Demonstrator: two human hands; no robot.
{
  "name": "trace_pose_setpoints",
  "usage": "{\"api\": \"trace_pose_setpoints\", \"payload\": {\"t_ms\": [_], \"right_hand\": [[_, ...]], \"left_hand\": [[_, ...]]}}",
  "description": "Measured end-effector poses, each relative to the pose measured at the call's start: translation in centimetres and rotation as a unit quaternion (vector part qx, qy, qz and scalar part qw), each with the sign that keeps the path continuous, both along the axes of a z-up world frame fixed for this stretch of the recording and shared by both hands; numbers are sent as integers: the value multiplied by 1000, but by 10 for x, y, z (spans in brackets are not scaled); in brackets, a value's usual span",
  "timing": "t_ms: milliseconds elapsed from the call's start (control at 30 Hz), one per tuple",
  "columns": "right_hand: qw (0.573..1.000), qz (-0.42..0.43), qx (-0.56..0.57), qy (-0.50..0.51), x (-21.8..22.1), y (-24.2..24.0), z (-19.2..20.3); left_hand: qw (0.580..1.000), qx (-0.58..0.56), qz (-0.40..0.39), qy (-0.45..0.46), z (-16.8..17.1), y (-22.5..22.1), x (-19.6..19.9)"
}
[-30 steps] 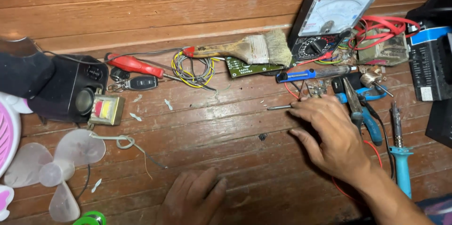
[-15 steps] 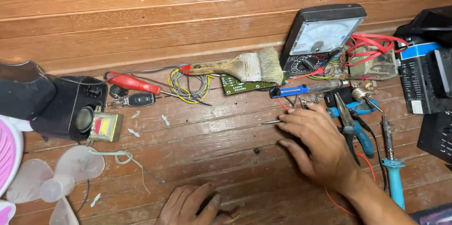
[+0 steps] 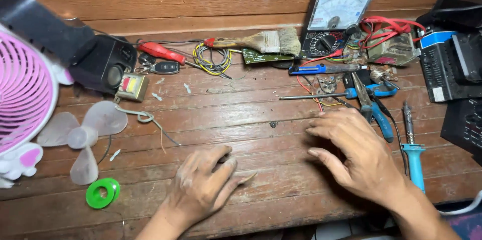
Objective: Inspecting and disassembling speaker units to check internal circuitry and wiring.
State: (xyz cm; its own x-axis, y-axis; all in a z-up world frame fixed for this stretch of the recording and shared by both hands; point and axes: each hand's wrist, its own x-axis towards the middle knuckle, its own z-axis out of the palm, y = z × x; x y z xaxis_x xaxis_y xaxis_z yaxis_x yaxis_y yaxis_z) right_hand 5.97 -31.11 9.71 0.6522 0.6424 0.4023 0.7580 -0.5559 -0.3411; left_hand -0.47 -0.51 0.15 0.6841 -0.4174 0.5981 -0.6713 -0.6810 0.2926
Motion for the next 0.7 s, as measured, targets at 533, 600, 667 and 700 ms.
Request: {"api": "trace_pose_setpoints", "payload": {"t_ms": [533,600,667,700], "right_hand": [[985,44,-148,74,-5,18,-10],[985,61,-146,66,0,19,-14],[985,74,-140,63,2,17,-23],[983,65,-154,71,4,14,-29]], "left_hand": [[993,22,-56,-104,30,2,-2],[987,52,-44,-146,67,17,-17],[979,86,-39,-181,90,46,-43],[982,69,16,-173,94,66,-60]]}}
